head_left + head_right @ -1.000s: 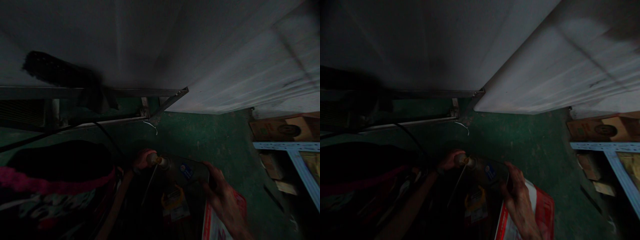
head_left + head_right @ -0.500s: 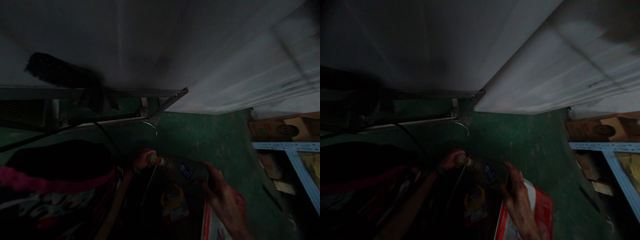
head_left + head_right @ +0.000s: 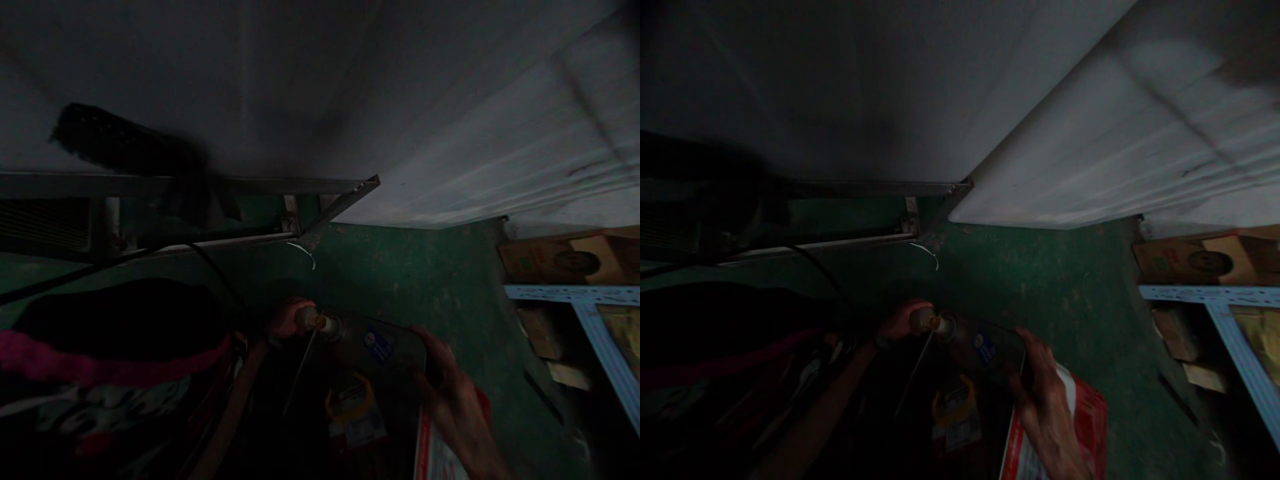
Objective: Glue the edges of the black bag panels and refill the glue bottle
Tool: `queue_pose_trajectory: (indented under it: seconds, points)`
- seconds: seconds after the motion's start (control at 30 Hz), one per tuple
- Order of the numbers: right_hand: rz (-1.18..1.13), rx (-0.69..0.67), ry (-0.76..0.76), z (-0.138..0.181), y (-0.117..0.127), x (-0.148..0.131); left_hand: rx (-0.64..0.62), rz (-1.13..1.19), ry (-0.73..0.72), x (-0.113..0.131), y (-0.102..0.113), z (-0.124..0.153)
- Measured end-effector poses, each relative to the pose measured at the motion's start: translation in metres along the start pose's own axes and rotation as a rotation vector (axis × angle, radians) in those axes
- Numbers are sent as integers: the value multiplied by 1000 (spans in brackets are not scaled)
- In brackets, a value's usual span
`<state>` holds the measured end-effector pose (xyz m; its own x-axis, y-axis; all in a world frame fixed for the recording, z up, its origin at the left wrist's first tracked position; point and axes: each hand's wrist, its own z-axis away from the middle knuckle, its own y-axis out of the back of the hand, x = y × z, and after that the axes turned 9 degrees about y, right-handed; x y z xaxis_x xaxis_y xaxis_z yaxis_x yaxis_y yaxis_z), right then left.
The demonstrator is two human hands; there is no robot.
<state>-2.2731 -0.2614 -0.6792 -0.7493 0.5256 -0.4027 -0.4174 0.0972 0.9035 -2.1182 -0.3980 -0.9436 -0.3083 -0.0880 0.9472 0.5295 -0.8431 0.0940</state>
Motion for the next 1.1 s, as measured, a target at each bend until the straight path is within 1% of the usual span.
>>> queue_pose_trajectory:
  seconds: [0.2, 0.43, 0.67, 0.9, 1.1]
  points:
    - [16, -24, -9, -1, 2, -4, -27, 5, 16, -2, -1, -1]
    - [-52, -28, -57, 4, 5, 2, -38, 85, 34, 3, -3, 1]
    - [-64, -81, -104, 8, 13, 5, -60, 142, 24, 6, -4, 2]
    - [-76, -74, -112, 9, 12, 8, -39, 159, 8, -3, -9, 0]
    - [-88, -74, -86, 9, 12, 4, -19, 111, -12, 1, -6, 2]
